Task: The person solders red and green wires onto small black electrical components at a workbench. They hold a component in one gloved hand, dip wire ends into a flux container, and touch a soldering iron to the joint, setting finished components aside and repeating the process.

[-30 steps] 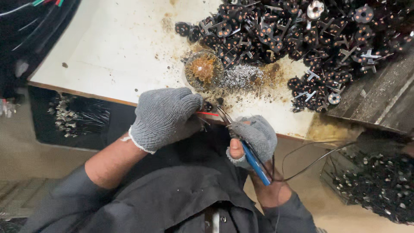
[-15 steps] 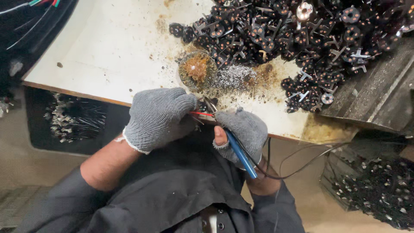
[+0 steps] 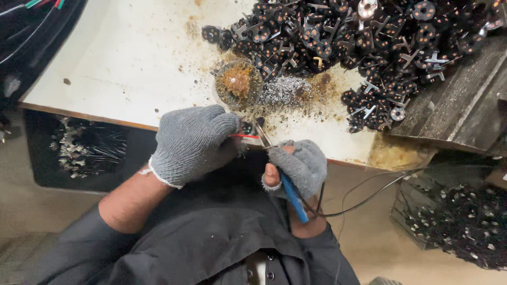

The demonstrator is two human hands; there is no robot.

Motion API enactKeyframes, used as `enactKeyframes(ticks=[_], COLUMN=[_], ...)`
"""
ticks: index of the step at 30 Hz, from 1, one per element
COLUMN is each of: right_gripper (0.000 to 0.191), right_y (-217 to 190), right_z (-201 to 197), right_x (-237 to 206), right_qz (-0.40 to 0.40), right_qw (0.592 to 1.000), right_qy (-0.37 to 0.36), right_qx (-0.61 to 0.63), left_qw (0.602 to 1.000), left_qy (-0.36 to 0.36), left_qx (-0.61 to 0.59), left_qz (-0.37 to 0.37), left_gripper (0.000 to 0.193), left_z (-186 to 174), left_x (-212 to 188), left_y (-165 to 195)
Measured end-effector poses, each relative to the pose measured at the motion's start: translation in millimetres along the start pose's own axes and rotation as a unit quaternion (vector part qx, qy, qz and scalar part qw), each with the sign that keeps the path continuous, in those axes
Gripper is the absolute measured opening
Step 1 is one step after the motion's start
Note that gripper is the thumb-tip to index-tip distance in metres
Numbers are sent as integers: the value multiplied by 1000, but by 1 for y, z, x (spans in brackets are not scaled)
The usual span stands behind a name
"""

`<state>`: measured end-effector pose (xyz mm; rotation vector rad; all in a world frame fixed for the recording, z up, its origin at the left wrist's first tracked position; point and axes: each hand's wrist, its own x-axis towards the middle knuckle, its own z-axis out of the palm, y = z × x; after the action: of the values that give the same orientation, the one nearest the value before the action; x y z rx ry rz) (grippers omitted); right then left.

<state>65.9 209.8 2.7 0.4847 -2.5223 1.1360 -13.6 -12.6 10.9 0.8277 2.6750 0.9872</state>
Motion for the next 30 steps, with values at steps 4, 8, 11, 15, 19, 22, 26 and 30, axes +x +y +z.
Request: enactKeyframes(ticks=[4, 8, 11, 15, 19, 22, 26, 30], right_gripper=[33, 61, 48, 57, 56, 53, 57, 58], right_y=[-14, -12, -2, -3, -11, -10, -7, -7], right_z=[-4, 7, 19, 24, 26, 30, 36, 41], right_x=[-13, -28, -32, -30, -24, -24, -30, -36], right_qz=[247, 293, 269, 153, 218, 221, 187, 174], right_qw=[966, 883, 916, 976, 953, 959, 953, 954], right_qy=[12, 109, 35, -1, 32, 40, 79, 111], right_qx=[79, 349, 296, 154, 208, 171, 224, 216], left_qw=[992, 947, 911, 932, 949, 955, 960, 959], left_qy=[-32, -143, -213, -160, -128, -131, -118, -114], left_qx=[-125, -285, -319, -314, -277, -256, -251, -260], left_qz=[5, -42, -152, -90, -77, -72, -27, 10], left_gripper=[33, 32, 23, 19, 18, 19, 17, 13], left_z=[-28, -45, -34, -17, -10, -7, -3, 0], left_x=[6, 2, -1, -3, -5, -6, -9, -11], left_y=[6, 3, 3, 6, 9, 6, 1, -5])
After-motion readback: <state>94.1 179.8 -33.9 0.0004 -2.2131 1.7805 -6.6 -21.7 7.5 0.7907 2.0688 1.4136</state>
